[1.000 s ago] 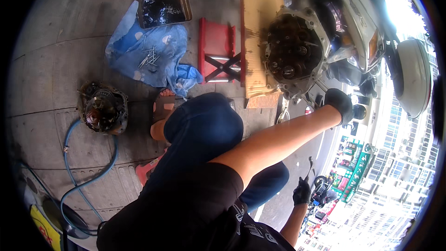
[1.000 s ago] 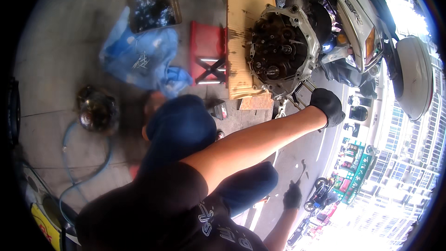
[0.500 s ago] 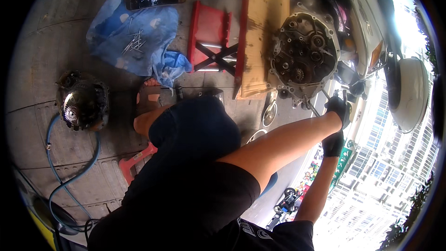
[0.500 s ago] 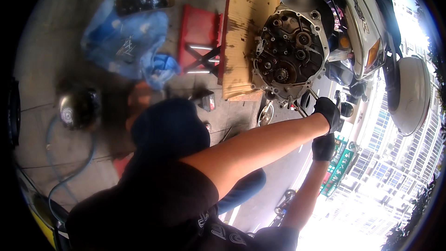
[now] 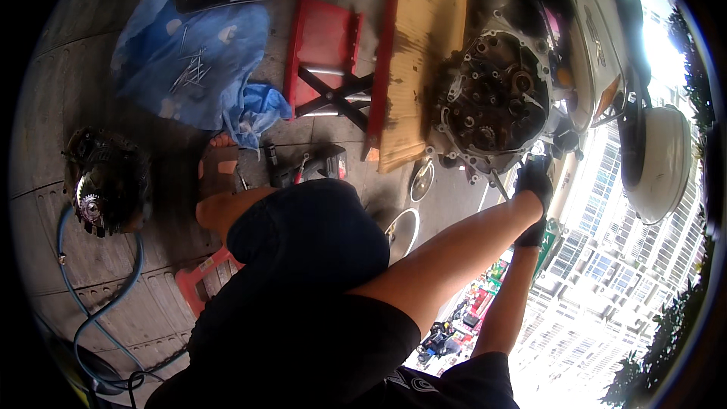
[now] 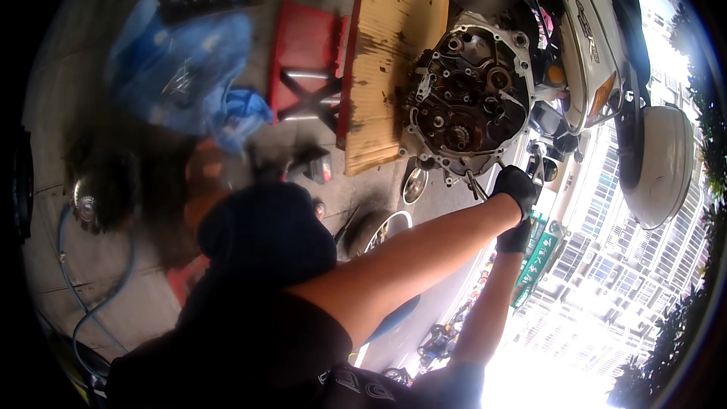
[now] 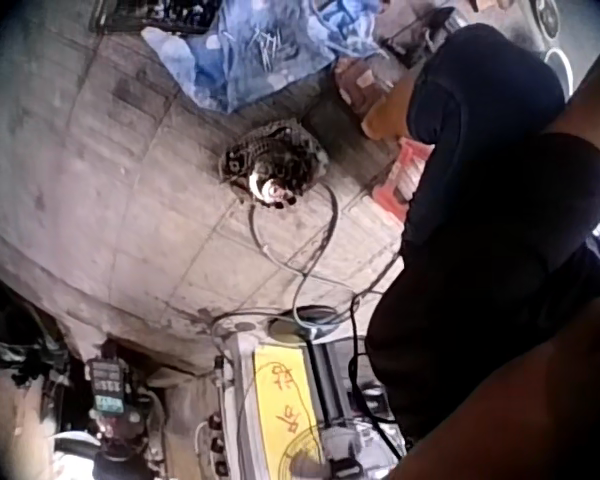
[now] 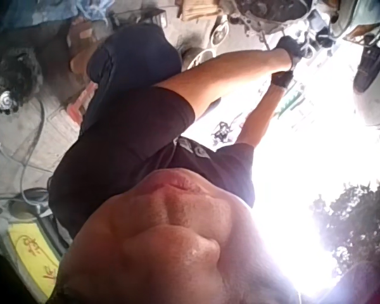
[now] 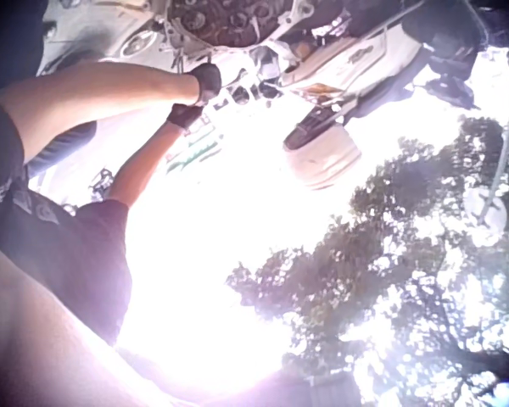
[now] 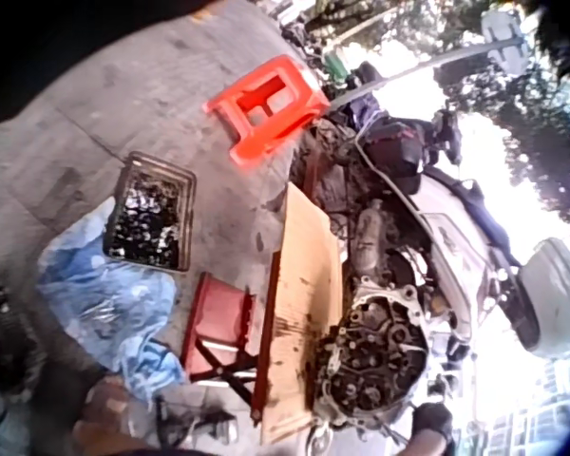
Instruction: The person works on a motorcycle engine block by hand and with a hammer, prying components apart and using a long metal rod to push through the internal housing.
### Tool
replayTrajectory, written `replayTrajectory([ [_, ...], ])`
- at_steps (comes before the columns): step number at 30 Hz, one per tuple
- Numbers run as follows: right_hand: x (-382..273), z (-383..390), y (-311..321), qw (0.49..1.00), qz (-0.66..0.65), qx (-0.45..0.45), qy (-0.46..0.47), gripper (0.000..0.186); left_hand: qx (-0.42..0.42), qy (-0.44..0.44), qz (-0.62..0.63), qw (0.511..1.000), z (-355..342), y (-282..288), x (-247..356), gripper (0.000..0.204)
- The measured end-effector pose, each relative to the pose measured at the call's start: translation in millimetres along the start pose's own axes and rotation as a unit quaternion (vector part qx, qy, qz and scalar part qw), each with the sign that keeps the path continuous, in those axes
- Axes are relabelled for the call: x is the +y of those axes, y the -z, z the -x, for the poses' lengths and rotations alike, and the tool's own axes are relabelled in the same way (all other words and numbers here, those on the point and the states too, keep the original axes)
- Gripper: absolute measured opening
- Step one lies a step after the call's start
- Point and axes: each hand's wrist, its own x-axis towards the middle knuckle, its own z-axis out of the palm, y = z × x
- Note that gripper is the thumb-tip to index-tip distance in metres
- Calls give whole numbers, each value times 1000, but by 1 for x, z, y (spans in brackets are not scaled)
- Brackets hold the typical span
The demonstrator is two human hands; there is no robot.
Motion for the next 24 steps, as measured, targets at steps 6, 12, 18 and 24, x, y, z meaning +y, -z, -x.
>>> replayTrajectory([
  [6, 33, 7, 5, 999, -42, 12, -15, 43, 25, -58, -13, 998, 15, 13, 13, 28],
  [12, -38, 10, 10, 968, -232, 22, -90, 28, -13, -117, -107, 987, 38, 61, 10, 19],
  [18, -77, 12, 50, 941, -270, 150, -137, 18, 1, -209, -174, 962, 37, 59, -1, 24],
  [24, -149, 10, 103, 987, -43, 114, 104, 29, 12, -203, -214, 955, 32, 58, -4, 30],
])
